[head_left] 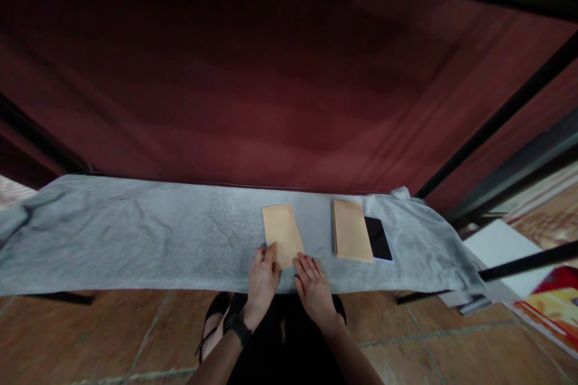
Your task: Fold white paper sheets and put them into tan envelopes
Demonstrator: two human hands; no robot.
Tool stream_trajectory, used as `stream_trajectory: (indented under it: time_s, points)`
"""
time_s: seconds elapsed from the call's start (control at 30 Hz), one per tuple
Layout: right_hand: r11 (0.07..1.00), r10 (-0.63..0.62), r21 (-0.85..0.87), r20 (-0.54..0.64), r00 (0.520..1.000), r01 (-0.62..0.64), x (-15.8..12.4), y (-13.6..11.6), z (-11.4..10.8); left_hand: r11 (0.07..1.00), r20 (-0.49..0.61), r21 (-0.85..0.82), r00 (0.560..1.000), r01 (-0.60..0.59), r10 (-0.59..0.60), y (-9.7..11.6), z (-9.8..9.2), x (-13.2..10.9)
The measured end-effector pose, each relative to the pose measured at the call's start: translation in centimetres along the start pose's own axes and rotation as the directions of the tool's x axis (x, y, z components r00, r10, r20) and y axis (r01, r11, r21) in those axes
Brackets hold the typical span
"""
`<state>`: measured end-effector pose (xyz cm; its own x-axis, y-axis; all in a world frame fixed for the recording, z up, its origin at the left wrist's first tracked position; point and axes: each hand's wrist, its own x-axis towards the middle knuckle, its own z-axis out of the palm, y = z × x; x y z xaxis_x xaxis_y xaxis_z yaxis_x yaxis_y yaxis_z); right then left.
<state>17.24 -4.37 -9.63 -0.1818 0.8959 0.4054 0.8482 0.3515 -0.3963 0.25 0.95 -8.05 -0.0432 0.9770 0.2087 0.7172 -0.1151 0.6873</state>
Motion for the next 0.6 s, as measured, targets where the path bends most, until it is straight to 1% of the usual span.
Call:
stream_trajectory:
  time_s: [0.07, 0.1, 0.17, 0.2, 0.23, 0.27, 0.33, 0.4, 0.5, 0.6]
  points:
    - [0.998, -0.013, -0.053, 0.002, 1.0, 0.013, -0.1, 0.1, 0.3, 0.992, -0.007, 0.075, 0.995, -0.098, 0.098, 0.4, 0.3, 0.5]
    - [0.997, -0.019, -0.071, -0.001, 1.0, 0.019, -0.2, 0.1, 0.4, 0.984, 0.007, 0.091, 0.989, -0.15, 0.15, 0.6, 0.7, 1.0]
    - [0.996, -0.032, -0.088, -0.01, 0.999, 0.031, -0.2, 0.0, 0.5, 0.961, 0.07, 0.089, 0.964, -0.262, 0.256, 1.0, 1.7, 2.8]
    - [0.996, -0.034, -0.089, -0.017, 0.999, 0.032, -0.2, 0.0, 0.5, 0.949, 0.11, 0.096, 0.951, -0.3, 0.29, 1.1, 2.4, 3.9]
    - [0.996, -0.034, -0.086, -0.021, 0.999, 0.032, -0.2, 0.0, 0.5, 0.94, 0.152, 0.109, 0.94, -0.324, 0.306, 1.1, 3.0, 5.1]
    - [0.996, -0.03, -0.082, -0.025, 0.999, 0.027, -0.1, -0.1, 0.5, 0.937, 0.179, 0.134, 0.937, -0.324, 0.299, 1.1, 3.7, 6.4]
    - [0.997, -0.016, -0.074, -0.026, 1.0, 0.014, -0.1, -0.2, 0.5, 0.929, 0.213, 0.193, 0.937, -0.317, 0.276, 1.0, 4.9, 8.7]
    - [0.998, -0.009, -0.065, -0.028, 1.0, 0.007, 0.0, -0.3, 0.5, 0.908, 0.255, 0.224, 0.92, -0.354, 0.296, 0.8, 5.8, 10.7]
    - [0.998, -0.013, -0.057, -0.047, 0.999, 0.01, 0.0, -0.4, 0.5, 0.882, 0.298, 0.238, 0.895, -0.406, 0.331, 0.6, 6.5, 12.5]
    - [0.999, -0.008, -0.052, -0.06, 0.998, 0.005, 0.0, -0.5, 0.6, 0.881, 0.306, 0.23, 0.89, -0.413, 0.337, 0.5, 6.7, 13.1]
